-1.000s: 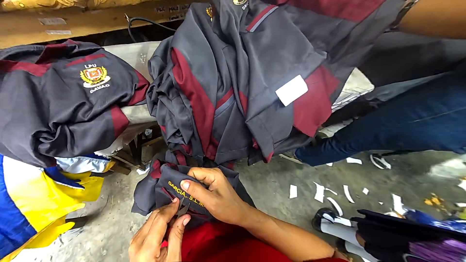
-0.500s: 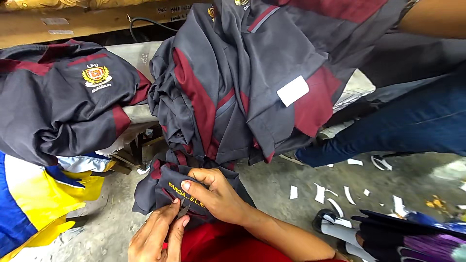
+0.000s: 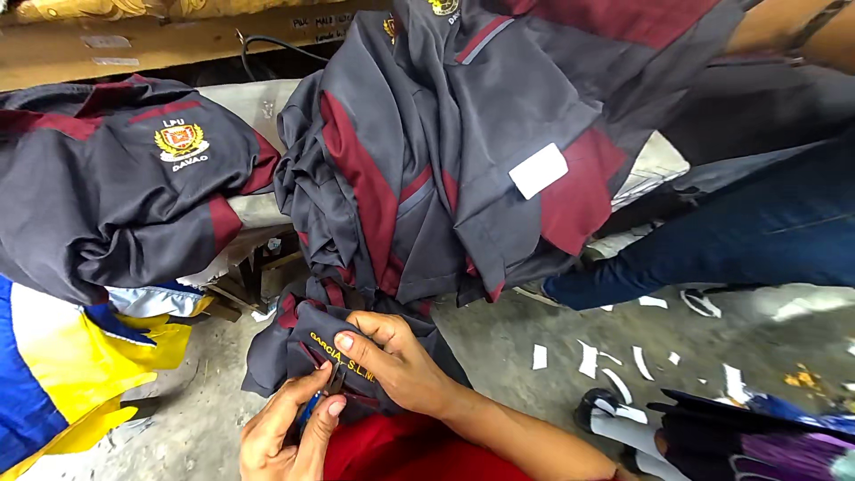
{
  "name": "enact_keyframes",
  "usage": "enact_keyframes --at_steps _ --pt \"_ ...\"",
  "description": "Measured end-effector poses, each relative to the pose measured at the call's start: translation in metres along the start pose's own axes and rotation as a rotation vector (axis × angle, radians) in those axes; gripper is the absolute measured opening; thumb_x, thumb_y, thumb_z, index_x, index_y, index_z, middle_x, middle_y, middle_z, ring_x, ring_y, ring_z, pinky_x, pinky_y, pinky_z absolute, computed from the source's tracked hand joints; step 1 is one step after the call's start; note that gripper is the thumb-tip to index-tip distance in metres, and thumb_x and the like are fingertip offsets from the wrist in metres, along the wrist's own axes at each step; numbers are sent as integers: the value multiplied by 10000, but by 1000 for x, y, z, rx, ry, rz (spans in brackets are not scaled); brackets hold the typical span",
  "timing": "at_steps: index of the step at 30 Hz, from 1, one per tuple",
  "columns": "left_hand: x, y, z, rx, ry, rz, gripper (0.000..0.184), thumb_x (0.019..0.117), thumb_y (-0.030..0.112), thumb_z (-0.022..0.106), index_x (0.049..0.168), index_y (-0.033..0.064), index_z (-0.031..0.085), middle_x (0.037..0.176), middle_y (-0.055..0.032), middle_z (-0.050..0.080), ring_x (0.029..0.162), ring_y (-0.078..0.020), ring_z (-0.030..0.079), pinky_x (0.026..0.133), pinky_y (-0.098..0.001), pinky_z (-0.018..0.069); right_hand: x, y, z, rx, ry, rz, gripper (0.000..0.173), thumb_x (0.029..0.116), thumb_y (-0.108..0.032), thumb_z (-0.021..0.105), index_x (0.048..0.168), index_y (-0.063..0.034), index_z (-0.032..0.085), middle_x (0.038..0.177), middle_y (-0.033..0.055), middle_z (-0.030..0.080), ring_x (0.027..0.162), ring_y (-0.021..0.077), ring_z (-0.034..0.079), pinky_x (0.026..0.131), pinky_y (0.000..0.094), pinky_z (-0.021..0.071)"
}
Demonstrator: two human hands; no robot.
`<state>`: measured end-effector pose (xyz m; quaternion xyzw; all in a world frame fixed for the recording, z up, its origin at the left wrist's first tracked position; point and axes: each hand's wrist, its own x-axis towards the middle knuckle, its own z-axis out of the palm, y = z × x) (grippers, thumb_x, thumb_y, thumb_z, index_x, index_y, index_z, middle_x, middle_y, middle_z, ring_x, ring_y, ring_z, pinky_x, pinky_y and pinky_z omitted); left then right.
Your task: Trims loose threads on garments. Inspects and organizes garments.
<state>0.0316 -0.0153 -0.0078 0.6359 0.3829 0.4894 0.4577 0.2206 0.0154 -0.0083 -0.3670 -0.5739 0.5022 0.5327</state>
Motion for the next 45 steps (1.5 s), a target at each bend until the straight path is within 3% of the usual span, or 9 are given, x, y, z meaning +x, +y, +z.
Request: enact_keyframes --at_steps 12,26,32,37,39,43,45 --pt "-3 7 -2 224 8 56 263 954 143 730 1153 -29 730 988 -64 743 812 -55 704 733 -204 614 0 -2 1 -38 3 -22 248 1052 -114 518 875 8 641 744 -8 594 692 -9 566 630 158 468" --pt "-1 5 3 32 48 -23 191 935 87 732 1115 24 724 914 7 752 683 -43 689 622 -200 605 -2 2 4 -77 0 -33 255 1049 -120 518 855 1 630 715 -22 562 671 -27 531 612 144 434" --pt "1 2 -6 302 -12 128 200 961 173 723 1082 15 742 990 -49 751 891 -33 706 803 -183 596 0 2 0 -107 -38 -21 258 1040 -130 539 830 -4 620 685 -22 542 637 -26 508 582 141 405" --pt "2 10 -4 -56 -23 -96 192 945 70 714 1135 45 715 896 6 759 664 -46 686 594 -194 591 -2 2 3 -118 -11 -73 249 1038 -126 539 853 12 633 711 -8 564 661 -22 523 601 141 420" --pt "1 10 -2 -95 -4 -116 192 941 57 712 1132 54 719 890 14 762 661 -43 686 592 -190 587 -2 3 4 -114 -7 -77 246 1035 -122 538 849 11 631 711 -8 563 659 -22 521 600 141 418" --pt "-3 6 1 213 46 46 188 949 113 723 1081 -22 732 923 -43 746 735 -37 694 679 -192 608 -3 2 5 -142 6 -75 258 1037 -132 541 834 4 624 693 -10 548 639 -22 507 584 143 406" --pt "-3 10 0 257 42 39 179 947 111 723 1065 -24 730 918 -45 747 727 -31 693 669 -187 606 -4 2 6 -168 12 -96 264 1038 -139 543 827 1 616 678 -10 537 625 -22 499 573 141 395"
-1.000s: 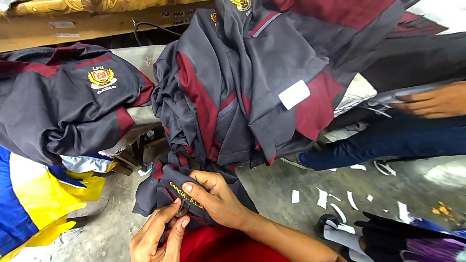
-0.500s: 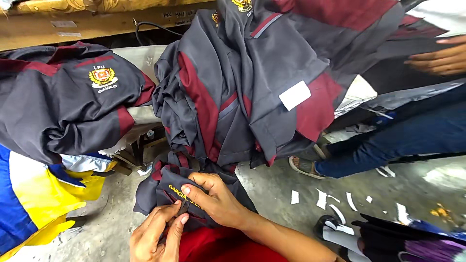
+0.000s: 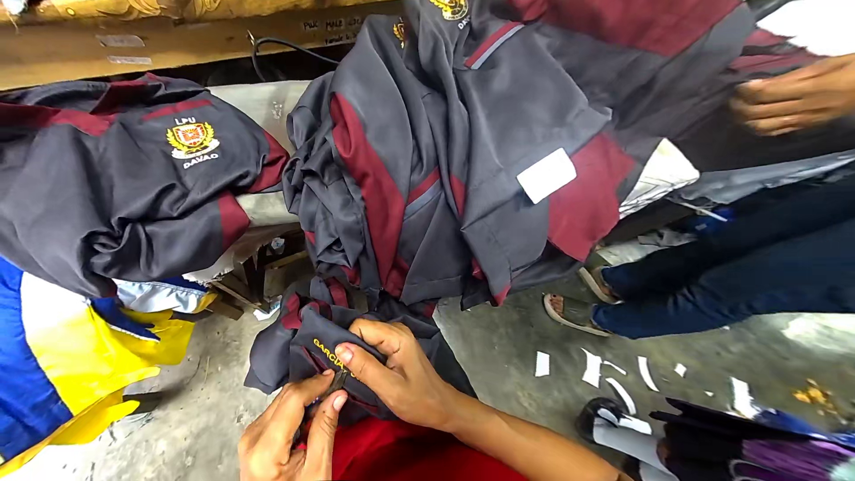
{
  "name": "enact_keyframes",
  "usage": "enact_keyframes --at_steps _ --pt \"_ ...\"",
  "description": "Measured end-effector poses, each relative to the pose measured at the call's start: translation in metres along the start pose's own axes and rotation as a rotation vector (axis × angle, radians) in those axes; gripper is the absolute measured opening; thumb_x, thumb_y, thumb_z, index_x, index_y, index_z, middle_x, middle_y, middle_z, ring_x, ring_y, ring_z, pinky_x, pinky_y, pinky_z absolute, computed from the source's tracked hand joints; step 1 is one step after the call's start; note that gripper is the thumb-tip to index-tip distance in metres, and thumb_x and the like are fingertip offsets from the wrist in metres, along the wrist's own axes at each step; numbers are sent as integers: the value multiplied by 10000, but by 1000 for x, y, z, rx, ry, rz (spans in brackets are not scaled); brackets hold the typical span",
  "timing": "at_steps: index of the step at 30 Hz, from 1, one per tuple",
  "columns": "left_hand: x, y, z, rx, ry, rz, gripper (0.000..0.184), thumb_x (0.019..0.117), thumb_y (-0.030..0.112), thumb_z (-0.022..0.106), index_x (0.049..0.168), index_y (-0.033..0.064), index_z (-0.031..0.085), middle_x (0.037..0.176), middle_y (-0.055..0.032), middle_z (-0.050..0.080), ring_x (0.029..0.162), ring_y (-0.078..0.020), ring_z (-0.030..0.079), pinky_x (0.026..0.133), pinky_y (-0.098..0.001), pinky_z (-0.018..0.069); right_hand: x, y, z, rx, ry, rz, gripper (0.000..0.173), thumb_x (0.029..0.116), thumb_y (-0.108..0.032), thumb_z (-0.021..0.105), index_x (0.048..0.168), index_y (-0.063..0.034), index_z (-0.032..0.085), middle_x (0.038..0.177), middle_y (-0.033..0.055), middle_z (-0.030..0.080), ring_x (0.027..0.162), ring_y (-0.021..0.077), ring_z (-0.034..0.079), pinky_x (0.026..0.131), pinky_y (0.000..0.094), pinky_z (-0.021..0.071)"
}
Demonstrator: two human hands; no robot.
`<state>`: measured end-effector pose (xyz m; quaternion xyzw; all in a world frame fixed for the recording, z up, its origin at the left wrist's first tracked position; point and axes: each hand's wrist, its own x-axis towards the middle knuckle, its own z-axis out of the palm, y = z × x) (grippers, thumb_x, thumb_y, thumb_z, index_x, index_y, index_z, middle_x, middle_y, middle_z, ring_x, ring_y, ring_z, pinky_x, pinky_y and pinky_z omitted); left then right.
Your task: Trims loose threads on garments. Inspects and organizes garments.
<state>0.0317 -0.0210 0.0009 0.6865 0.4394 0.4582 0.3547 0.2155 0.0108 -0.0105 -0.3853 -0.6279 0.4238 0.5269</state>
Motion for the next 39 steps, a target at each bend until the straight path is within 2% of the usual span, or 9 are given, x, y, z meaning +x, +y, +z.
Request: enact_keyframes --at_steps 6,10,12,14,17,20,22,29,39 --pt "5 4 -2 -217 -57 -118 119 952 58 694 1065 23 697 844 9 747 657 -34 681 576 -179 577 -1 3 1 27 -27 -26 265 1036 -132 539 827 11 614 675 1 541 626 -16 502 574 147 395" --pt "7 7 -3 -302 -66 -167 132 953 45 685 1084 36 697 864 19 748 649 -29 673 567 -174 571 0 7 1 206 -41 48 259 1046 -120 520 840 -5 627 711 -33 574 675 -28 545 624 146 447" --pt "6 4 -4 -264 -49 -126 168 955 72 699 1117 28 706 911 4 757 683 -44 690 605 -190 593 0 8 -1 325 -22 117 256 1053 -109 504 845 -30 632 725 -45 595 684 -14 574 640 170 484" --pt "3 -1 -4 -121 -4 -51 191 951 109 720 1115 10 721 957 -18 752 735 -41 698 656 -196 609 1 7 -2 347 -3 138 256 1051 -97 506 838 -34 633 718 -44 595 677 -4 581 635 177 491" --pt "1 -5 -3 72 30 77 216 965 161 716 1099 -7 740 971 -57 745 819 -25 698 749 -178 598 1 5 -1 313 9 142 258 1047 -94 509 825 -37 626 706 -49 585 664 -13 569 620 167 477" --pt "3 -5 -1 185 33 173 217 981 189 700 1081 1 743 1013 -74 758 959 -34 708 866 -172 573 2 4 -1 265 11 138 261 1046 -96 506 821 -36 623 700 -51 576 655 -20 557 611 156 463" --pt "4 -6 1 228 43 207 212 984 195 697 1070 7 747 1011 -77 758 983 -45 708 885 -174 565 2 3 0 237 6 130 267 1046 -97 502 813 -36 616 693 -48 565 648 -19 550 605 155 457" --pt "5 -8 1 184 37 214 193 977 181 706 1069 20 759 1005 -62 755 965 -47 709 873 -176 574 1 -2 0 196 -4 101 268 1046 -100 500 808 -33 604 681 -45 548 639 -23 537 592 149 441" --pt "5 -12 1 113 25 195 143 992 126 675 1051 24 756 982 -55 749 857 -43 710 777 -176 597 1 -1 -1 140 3 46 264 1044 -112 507 820 -17 610 689 -28 556 647 -21 540 597 147 440"
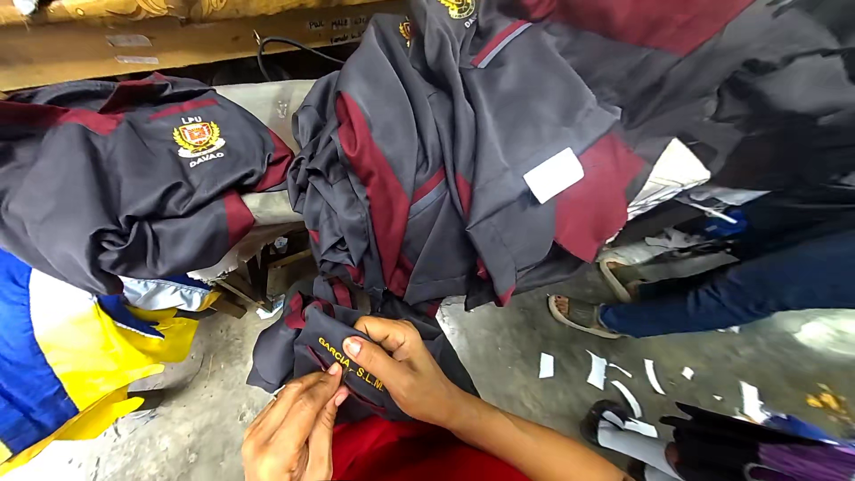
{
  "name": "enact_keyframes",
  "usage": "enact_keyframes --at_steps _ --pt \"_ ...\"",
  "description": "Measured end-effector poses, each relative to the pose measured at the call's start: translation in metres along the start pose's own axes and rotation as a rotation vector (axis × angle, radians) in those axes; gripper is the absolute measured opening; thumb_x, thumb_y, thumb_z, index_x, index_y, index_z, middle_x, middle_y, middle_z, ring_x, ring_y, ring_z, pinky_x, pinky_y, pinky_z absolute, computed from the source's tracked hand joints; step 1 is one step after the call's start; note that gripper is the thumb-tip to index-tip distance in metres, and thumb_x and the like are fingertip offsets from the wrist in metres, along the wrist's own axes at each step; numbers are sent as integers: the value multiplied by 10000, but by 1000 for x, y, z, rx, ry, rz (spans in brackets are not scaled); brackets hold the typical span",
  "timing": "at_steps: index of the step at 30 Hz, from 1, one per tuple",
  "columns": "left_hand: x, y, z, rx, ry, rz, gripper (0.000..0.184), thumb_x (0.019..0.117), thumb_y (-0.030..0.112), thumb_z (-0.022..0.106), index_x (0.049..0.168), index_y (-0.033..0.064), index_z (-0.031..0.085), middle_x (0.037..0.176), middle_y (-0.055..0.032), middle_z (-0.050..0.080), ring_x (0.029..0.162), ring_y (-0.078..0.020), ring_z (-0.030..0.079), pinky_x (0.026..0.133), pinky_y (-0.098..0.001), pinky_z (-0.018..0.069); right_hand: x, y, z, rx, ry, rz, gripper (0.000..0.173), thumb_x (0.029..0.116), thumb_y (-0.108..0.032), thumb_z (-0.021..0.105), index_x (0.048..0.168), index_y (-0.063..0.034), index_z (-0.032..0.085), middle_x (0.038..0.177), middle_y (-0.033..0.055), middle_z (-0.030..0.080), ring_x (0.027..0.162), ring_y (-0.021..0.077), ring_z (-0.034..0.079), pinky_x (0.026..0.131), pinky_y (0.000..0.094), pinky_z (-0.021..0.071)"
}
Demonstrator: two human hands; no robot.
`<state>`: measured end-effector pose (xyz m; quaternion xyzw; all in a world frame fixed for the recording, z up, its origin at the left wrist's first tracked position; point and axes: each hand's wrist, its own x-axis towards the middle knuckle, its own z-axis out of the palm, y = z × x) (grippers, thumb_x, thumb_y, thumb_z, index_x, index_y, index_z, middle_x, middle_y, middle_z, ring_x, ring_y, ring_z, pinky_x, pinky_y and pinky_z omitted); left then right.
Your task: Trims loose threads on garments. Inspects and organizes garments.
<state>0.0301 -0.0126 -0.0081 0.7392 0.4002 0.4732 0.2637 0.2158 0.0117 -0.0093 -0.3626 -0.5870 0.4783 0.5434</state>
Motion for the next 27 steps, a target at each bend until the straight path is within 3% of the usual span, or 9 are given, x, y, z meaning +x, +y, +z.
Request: enact_keyframes --at_steps 5,12,17,27 --pt "0 -3 1 -56 -3 -31 194 991 181 690 1106 35 748 1006 -38 750 864 -35 710 778 -181 604 2 -1 -1 9 1 27 269 1046 -107 501 813 -21 608 687 -35 543 643 -21 526 592 147 429" --pt "1 2 -4 3 6 -44 193 989 156 685 1076 -9 737 965 -61 750 809 -32 707 743 -175 603 3 0 0 -40 1 17 278 1051 -123 497 818 -17 605 695 -22 536 654 -11 522 598 156 422" --pt "-1 15 -5 41 -43 -91 256 962 182 722 1086 -41 725 935 -83 748 829 -12 694 775 -157 579 3 1 0 -92 36 18 279 1053 -138 496 817 -27 594 702 -19 524 663 -3 514 608 161 414" --pt "-3 11 -1 -31 -29 -101 243 954 163 729 1093 -36 721 913 -64 740 773 -20 691 730 -172 597 2 -1 1 -128 46 8 277 1049 -134 499 817 -23 602 704 -15 529 666 -6 514 609 158 412"
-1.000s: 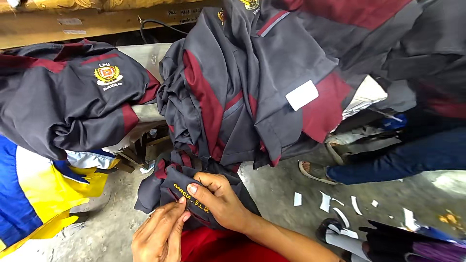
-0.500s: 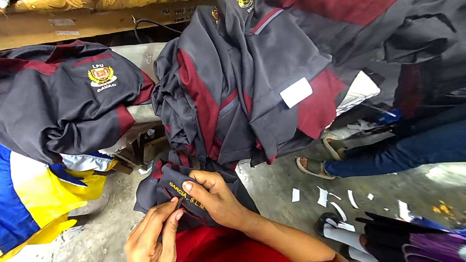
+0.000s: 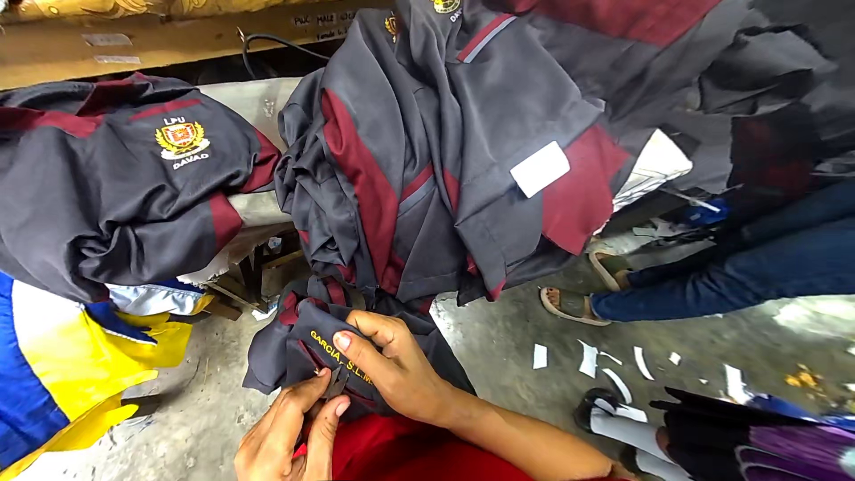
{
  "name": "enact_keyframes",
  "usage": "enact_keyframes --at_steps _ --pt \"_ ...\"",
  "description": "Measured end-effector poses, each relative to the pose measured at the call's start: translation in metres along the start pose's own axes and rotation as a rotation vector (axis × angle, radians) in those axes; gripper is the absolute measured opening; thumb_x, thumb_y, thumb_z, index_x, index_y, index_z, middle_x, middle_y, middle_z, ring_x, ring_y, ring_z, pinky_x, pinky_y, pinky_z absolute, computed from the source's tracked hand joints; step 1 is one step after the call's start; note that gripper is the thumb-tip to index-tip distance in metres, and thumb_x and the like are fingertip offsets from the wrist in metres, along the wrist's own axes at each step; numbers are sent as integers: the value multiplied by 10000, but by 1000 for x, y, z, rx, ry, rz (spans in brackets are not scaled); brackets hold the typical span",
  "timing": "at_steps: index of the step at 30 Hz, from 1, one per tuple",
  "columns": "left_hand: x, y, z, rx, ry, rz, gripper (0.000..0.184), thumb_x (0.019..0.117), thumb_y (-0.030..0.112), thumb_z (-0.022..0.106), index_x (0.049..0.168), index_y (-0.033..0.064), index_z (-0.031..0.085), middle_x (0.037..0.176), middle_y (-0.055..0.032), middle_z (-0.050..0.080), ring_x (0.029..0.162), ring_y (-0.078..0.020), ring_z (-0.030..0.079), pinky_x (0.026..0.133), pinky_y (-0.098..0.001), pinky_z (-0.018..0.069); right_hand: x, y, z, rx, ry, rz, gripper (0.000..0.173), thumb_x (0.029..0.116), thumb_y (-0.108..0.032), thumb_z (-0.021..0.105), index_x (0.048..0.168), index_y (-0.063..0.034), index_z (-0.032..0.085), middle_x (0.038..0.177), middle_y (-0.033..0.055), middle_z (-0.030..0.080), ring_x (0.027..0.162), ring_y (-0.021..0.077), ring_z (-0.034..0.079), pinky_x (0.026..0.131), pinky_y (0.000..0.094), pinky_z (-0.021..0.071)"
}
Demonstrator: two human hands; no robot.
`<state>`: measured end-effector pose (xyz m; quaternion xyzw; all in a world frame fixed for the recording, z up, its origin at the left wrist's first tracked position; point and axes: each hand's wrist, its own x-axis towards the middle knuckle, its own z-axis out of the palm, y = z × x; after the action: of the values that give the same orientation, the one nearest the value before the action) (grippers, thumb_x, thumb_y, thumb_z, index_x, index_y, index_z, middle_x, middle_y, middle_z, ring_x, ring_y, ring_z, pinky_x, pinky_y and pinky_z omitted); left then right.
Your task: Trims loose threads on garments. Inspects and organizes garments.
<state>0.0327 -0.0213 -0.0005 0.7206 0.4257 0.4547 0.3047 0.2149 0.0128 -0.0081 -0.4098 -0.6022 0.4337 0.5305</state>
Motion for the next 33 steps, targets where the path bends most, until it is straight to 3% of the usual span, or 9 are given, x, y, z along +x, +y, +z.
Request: enact_keyframes --at_steps 22,27,33 --pt "-1 1 2 2 -11 -30 228 951 146 727 1073 -47 729 927 -80 746 792 -22 699 737 -167 596 -2 -1 2 -26 11 7 270 1046 -132 504 817 -26 601 703 -16 526 656 -4 510 597 157 408" --pt "-2 0 4 -107 10 -91 228 936 111 741 1100 -45 715 961 -60 749 758 -44 705 701 -199 617 -2 -1 2 -32 10 7 273 1050 -134 498 817 -30 597 700 -17 515 651 -4 498 590 157 398" --pt "-1 -5 5 -49 -12 -7 230 963 174 722 1095 -15 728 996 -68 742 895 -43 709 815 -188 599 -2 0 1 -34 -6 30 287 1055 -154 484 813 -40 587 694 -22 508 648 -2 499 593 163 400"
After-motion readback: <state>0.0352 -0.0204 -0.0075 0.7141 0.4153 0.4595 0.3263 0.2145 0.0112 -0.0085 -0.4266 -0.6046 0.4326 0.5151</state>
